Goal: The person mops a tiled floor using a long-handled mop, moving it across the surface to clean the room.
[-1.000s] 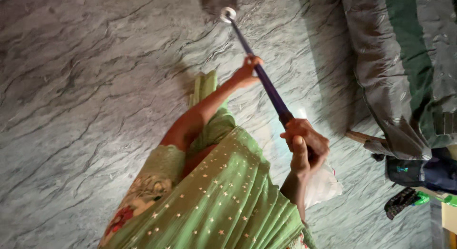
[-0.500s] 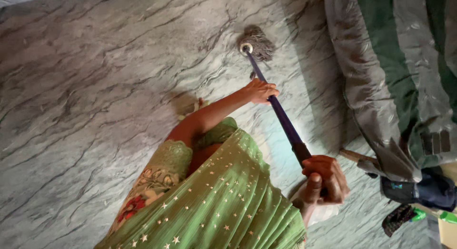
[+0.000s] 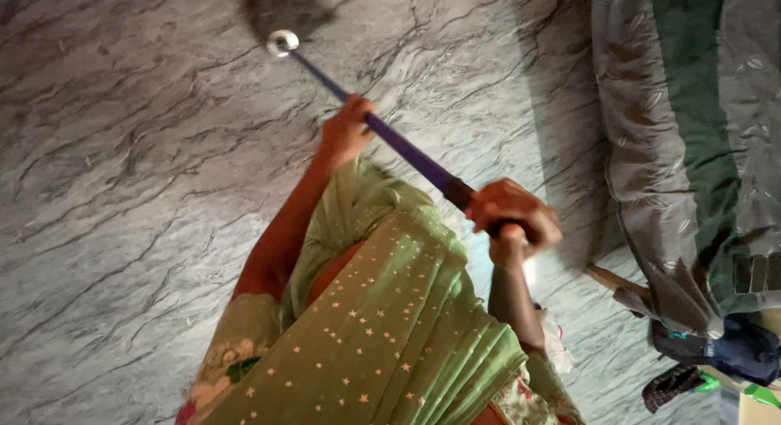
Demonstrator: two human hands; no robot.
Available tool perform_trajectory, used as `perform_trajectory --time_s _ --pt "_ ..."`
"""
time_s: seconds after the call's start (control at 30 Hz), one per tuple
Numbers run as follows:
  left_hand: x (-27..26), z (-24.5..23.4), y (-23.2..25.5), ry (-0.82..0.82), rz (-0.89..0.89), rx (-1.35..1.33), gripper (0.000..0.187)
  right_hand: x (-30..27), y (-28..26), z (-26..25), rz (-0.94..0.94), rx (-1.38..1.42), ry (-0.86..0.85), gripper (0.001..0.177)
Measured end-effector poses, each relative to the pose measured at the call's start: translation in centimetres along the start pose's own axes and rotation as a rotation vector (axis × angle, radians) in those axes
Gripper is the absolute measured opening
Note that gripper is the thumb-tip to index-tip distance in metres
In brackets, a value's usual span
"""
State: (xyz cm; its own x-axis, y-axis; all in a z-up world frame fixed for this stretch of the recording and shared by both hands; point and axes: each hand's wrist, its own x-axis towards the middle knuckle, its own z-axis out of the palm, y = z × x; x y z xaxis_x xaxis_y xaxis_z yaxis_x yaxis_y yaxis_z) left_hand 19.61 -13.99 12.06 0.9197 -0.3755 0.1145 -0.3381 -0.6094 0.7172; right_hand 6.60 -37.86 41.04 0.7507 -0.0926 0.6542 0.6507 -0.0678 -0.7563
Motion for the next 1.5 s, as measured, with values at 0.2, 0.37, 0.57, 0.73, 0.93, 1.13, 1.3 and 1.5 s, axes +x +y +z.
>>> perform_trajectory --time_s 0.2,0.37,0.57,0.73,0.93,1.13,1.3,1.5 --pt "-6.6 -2.6 -7.7 0.279 -0.218 -0.036 0.067 -1.4 8.9 5.5 0.384 0.703 -0.18 0.035" --pt "-9.8 0.4 -12.2 0.556 -0.359 0.027 0.083 -0.2 13.1 7.9 0.191 0.394 -0.891 0.035" --pt "-5.4 2.8 -13.2 0.613 -0.372 -0.026 0.09 2.5 14.7 5.5 0.111 0.299 -0.989 0.025" --pt "2.3 7.7 -10.7 0.583 -0.295 -0.123 0.096 5.6 15.4 -0.7 0.116 0.214 -0.978 0.02" --pt "12.5 16.3 -4.6 0.467 -0.126 -0.305 0.104 7.2 15.5 -9.9 0.189 0.042 -0.89 0.017" --pt "22.1 26.0 4.2 0.291 0.05 -0.558 0.112 8.9 12.1 -18.4 0.173 -0.243 -0.734 0.016" --pt "25.5 30.8 9.0 -0.142 0.018 -0.465 0.105 8.1 11.7 -23.9 0.165 -0.333 -0.475 0.023" --pt "21.3 33.0 10.9 -0.399 0.002 -0.402 0.078 6.5 18.3 -31.9 0.193 -0.137 0.198 0.043"
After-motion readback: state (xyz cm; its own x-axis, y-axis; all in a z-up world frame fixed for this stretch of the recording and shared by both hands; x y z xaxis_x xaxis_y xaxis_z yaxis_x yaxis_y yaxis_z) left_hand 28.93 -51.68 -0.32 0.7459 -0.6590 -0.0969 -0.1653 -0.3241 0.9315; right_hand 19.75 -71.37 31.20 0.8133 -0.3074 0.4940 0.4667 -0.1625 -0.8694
